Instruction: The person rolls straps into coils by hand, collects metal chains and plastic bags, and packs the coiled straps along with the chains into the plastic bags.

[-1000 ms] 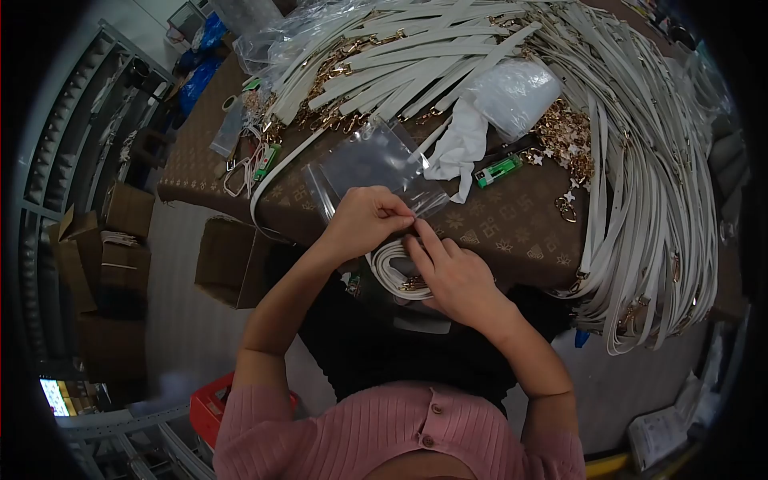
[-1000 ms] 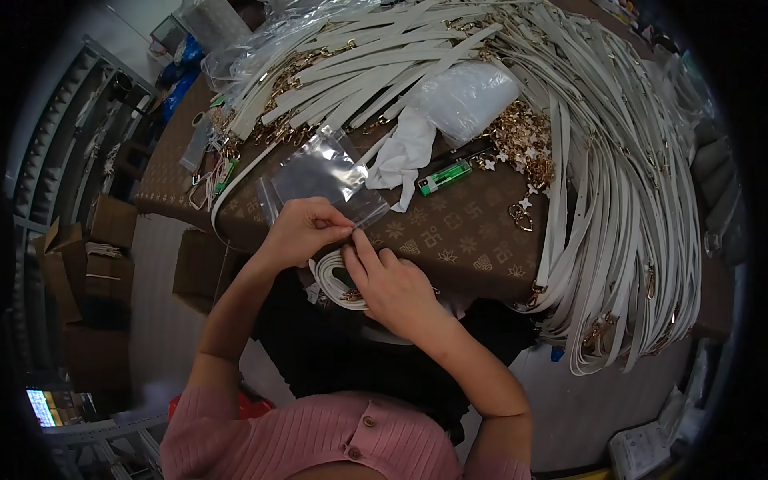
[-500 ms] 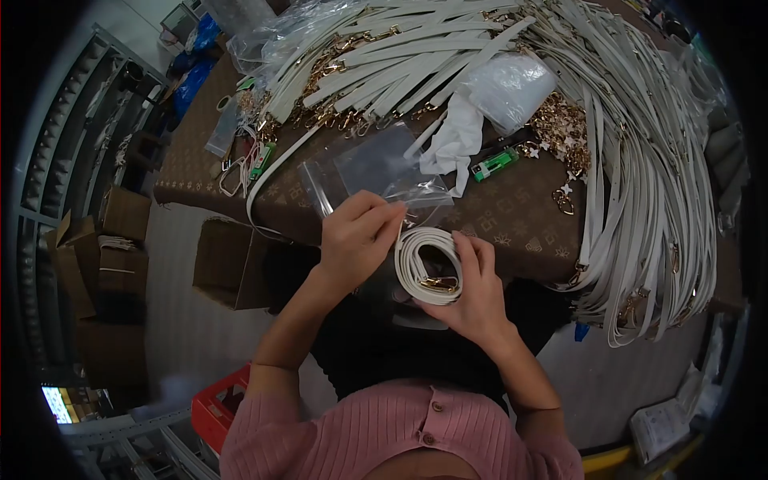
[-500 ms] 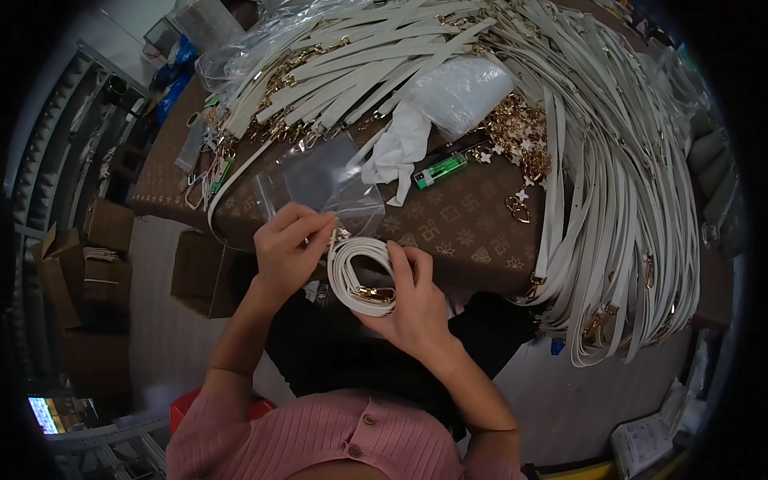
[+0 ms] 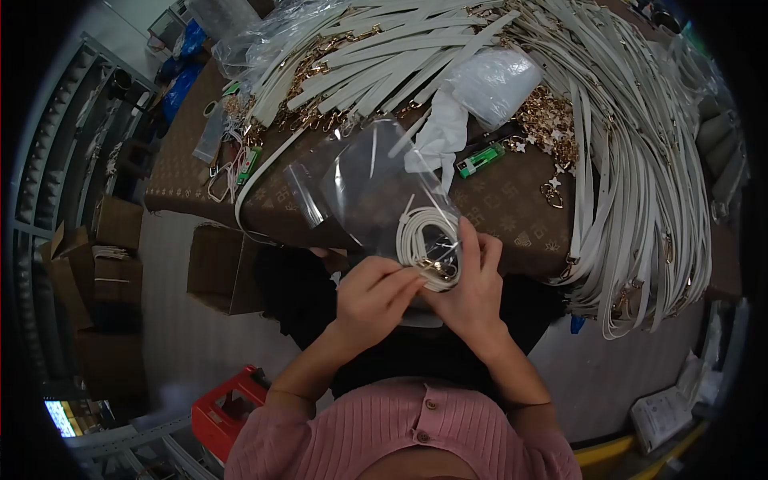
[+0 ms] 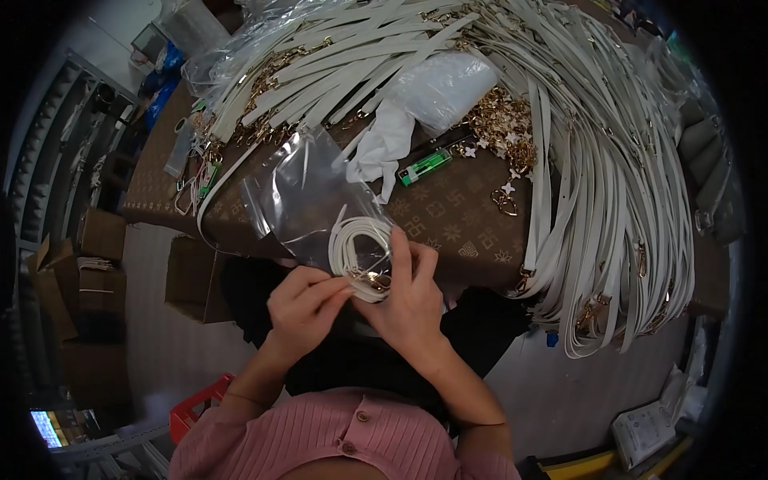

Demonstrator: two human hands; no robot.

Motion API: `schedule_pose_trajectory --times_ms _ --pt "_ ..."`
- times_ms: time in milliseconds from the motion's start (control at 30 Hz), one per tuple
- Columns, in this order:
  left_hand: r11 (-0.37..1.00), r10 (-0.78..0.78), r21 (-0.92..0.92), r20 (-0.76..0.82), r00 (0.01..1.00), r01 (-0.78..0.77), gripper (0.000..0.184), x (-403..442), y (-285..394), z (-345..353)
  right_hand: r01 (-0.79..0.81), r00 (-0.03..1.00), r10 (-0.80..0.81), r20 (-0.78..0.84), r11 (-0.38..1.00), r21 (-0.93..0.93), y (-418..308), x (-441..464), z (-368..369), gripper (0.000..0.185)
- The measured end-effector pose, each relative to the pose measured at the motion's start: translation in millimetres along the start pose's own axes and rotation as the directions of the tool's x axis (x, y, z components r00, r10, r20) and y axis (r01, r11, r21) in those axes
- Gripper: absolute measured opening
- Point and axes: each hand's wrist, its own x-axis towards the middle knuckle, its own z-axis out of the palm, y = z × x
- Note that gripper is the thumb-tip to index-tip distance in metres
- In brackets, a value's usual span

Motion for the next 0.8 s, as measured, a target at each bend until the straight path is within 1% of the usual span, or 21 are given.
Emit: schedule_pose_trajectory --times_ms 33,67,133,167,200,233,267,300,333,367,433,467,500,567,600,633,667,700,733,767,800 --pt "0.963 -0.248 -0.097 0.054 0.967 0.252 0.014 -12.0 -1.7 -8.5 -0.027 0.997 0.027 -0.072 1.0 0.006 0.8 0.3 -0.7 0.084" --pt "0.855 -0.471 -0.176 0.131 0.872 0.488 0.011 -21.8 -7.7 -17.1 -0.055 0.994 0.058 -0.092 0.998 0.034 0.2 -0.1 -2.3 0.087" --pt "0.736 -0.539 -0.223 0.38 0.752 0.64 0.02 -29.5 -18.3 -15.1 -0.029 0.998 0.033 -0.052 0.998 0.063 -2.6 -2.1 -0.5 0.089" --pt "0.467 -0.651 -0.593 0.271 0.708 0.656 0.028 -24.9 -10.2 3.5 0.002 1.0 -0.002 -0.003 0.996 0.095 -5.8 -3.9 1.1 0.091" --pt "0.264 -0.728 -0.752 0.256 0.636 0.604 0.034 -23.5 -4.8 10.0 0.003 0.995 -0.016 0.098 0.991 0.131 -15.3 -3.9 -0.9 0.085" --pt "0.071 -0.796 -0.877 0.237 0.556 0.476 0.041 -22.2 0.5 16.6 0.01 0.995 -0.024 0.102 0.991 0.137 -18.8 -5.2 3.6 0.085" --pt "0.077 -0.8 -0.878 0.228 0.555 0.472 0.041 -20.6 0.4 14.0 0.058 0.994 -0.075 0.078 0.979 0.196 -20.8 -6.4 8.9 0.084" --pt "-0.065 -0.833 -0.915 0.27 0.483 0.399 0.036 -17.2 -0.9 12.2 0.105 0.991 -0.122 0.052 0.962 0.25 -21.9 -6.9 11.5 0.084" --pt "-0.204 -0.851 -0.93 0.323 0.413 0.306 0.031 -13.6 -2.9 11.7 0.101 0.995 -0.103 -0.013 0.945 0.31 -26.0 -4.6 5.3 0.075" --pt "-0.242 -0.811 -0.936 0.34 0.476 0.257 0.027 -11.0 -8.2 8.0 0.107 0.994 -0.11 -0.009 0.946 0.306 -22.2 -6.9 3.7 0.075" --pt "-0.237 -0.815 -0.941 0.327 0.479 0.24 0.026 -5.0 -10.1 12.1 0.131 0.991 -0.134 -0.008 0.949 0.287 -8.4 -17.6 5.4 0.065" --pt "-0.23 -0.818 -0.945 0.317 0.481 0.232 0.025 -3.2 -8.8 15.2 0.203 0.977 -0.169 -0.129 0.921 0.334 -3.3 -18.5 15.3 0.055" --pt "-0.305 -0.781 -0.916 0.398 0.482 0.262 0.025 1.2 0.3 17.8 0.199 0.977 -0.164 -0.133 0.925 0.324 -0.3 -14.4 21.0 0.055" --pt "-0.319 -0.73 -0.885 0.458 0.506 0.34 0.026 -12.5 10.7 45.2 0.328 0.92 -0.272 -0.283 0.929 0.172 4.4 -3.3 28.5 0.051" --pt "-0.374 -0.734 -0.879 0.476 0.484 0.297 0.026 -15.7 17.5 58.4 0.323 0.919 -0.27 -0.289 0.933 0.156 4.8 -2.0 32.0 0.051" --pt "-0.383 -0.72 -0.874 0.486 0.495 0.301 0.026 -11.7 14.7 59.8 0.272 0.932 -0.218 -0.289 0.949 0.162 4.8 -0.2 35.1 0.048" --pt "-0.332 -0.72 -0.879 0.47 0.511 0.341 0.026 -4.5 6.5 58.2 0.223 0.941 -0.168 -0.293 0.96 0.168 3.6 4.6 35.8 0.046" --pt "-0.279 -0.719 -0.882 0.454 0.526 0.38 0.025 1.8 -2.8 54.7 0.181 0.954 -0.112 -0.279 0.955 0.235 -0.7 10.9 30.5 0.041" --pt "-0.257 -0.646 -0.857 0.496 0.58 0.447 0.026 6.2 -15.1 48.0 0.181 0.951 -0.113 -0.288 0.958 0.222 -0.6 16.5 20.2 0.041" --pt "-0.373 -0.541 -0.809 0.588 0.601 0.454 0.03 6.0 -32.3 42.1 0.098 0.993 -0.068 -0.094 0.925 0.367 2.7 21.4 7.0 0.036" --pt "-0.48 -0.425 -0.743 0.662 0.618 0.466 0.035 6.1 -46.6 37.5 -0.013 0.993 -0.047 0.11 0.872 0.489 6.6 27.4 -6.7 0.032"
